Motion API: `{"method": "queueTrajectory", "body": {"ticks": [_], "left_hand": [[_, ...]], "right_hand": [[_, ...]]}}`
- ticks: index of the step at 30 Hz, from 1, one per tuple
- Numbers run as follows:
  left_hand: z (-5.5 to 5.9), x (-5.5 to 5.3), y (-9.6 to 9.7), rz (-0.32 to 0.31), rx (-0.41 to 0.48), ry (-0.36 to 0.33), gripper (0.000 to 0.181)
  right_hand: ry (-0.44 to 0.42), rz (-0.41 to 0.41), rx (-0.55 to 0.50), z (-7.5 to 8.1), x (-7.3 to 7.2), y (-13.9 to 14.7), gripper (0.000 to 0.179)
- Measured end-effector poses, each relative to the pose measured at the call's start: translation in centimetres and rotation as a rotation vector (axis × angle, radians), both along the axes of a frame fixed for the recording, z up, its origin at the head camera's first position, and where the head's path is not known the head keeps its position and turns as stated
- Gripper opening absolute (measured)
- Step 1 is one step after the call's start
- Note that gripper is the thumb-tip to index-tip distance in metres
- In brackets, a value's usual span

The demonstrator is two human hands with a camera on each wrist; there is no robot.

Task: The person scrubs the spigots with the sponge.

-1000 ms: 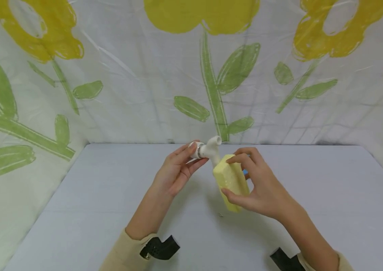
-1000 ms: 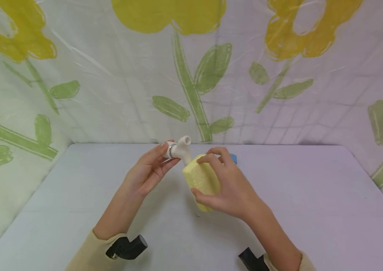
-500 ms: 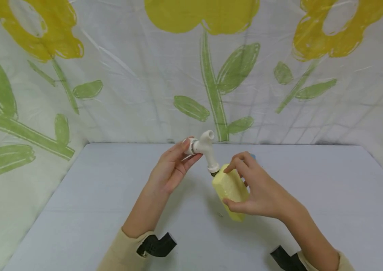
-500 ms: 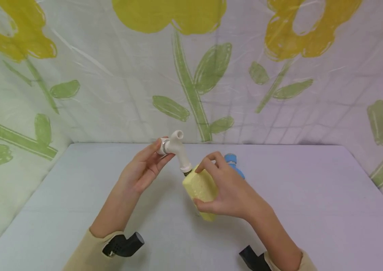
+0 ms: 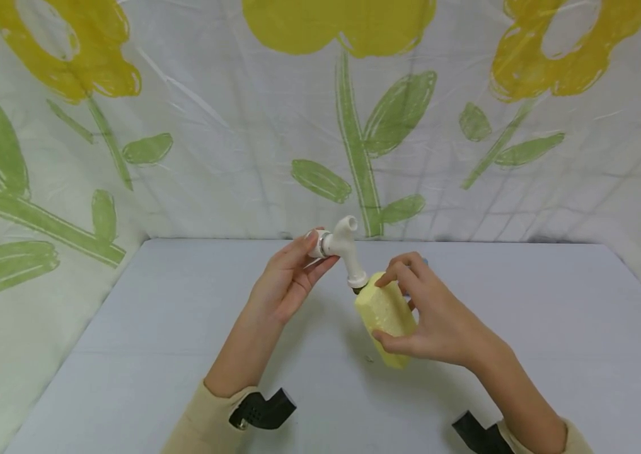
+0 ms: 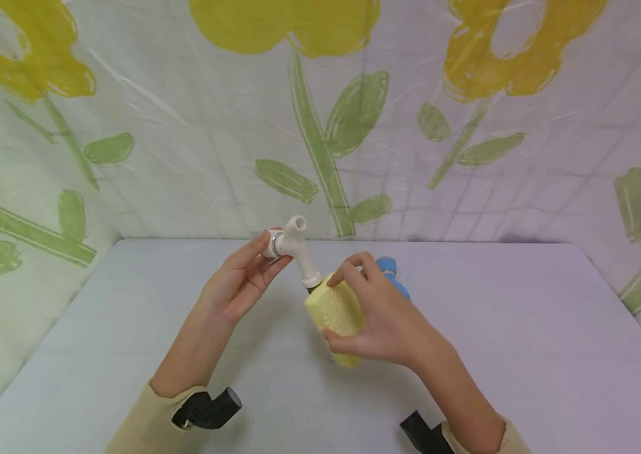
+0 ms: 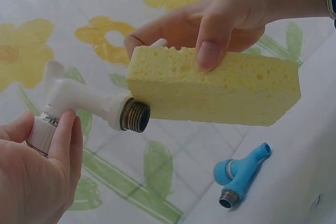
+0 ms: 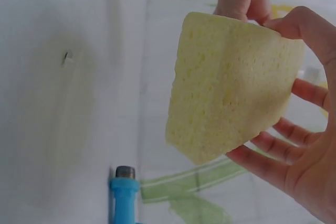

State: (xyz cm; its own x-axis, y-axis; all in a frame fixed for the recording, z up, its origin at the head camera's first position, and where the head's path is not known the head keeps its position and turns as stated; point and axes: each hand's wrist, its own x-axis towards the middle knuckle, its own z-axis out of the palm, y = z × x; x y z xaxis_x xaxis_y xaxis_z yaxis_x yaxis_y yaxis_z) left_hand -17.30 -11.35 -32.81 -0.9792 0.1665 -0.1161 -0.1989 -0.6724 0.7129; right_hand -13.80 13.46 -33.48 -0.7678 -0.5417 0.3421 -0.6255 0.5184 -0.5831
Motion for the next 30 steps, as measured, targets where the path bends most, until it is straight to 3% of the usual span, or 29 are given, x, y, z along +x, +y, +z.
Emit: {"method": "queueTrajectory", "body": {"ticks": [6, 8, 10, 14, 15, 20, 23, 30], "left_hand": [[0.12, 0.06, -0.09, -0.012, -0.010, 0.006, 0.034], [0.07, 0.08, -0.16, -0.025, -0.015, 0.015, 0.020], [0.04, 0.07, -0.29, -0.045, -0.023, 0.018, 0.019], [0.01, -0.01, -0.52, -0.077, -0.032, 0.012, 0.047], [0.08, -0.01, -0.55, -0.082, -0.034, 0.006, 0.047], [0.07, 0.07, -0.44, -0.077, -0.016, 0.005, 0.031], [-0.14, 0.12, -0.35, -0.074, -0.008, 0.016, 0.020], [-0.38, 0.16, 0.11, -0.131, -0.031, 0.054, 0.022]], "right_hand": [[0.050, -0.001, 0.017, -0.08, -0.19, 0.12, 0.058], [0.070, -0.009, 0.020, -0.10, -0.30, 0.28, 0.056], [0.079, -0.023, 0.021, -0.11, -0.37, 0.42, 0.055], [0.069, -0.069, 0.037, -0.09, -0.39, 0.58, 0.052], [0.067, -0.084, 0.043, -0.09, -0.39, 0.59, 0.052], [0.050, -0.138, 0.061, 0.00, -0.48, 0.74, 0.051], [0.034, -0.165, 0.045, 0.15, -0.58, 0.82, 0.051], [-0.049, -0.161, -0.093, 0.30, -0.63, 0.64, 0.052]]}}
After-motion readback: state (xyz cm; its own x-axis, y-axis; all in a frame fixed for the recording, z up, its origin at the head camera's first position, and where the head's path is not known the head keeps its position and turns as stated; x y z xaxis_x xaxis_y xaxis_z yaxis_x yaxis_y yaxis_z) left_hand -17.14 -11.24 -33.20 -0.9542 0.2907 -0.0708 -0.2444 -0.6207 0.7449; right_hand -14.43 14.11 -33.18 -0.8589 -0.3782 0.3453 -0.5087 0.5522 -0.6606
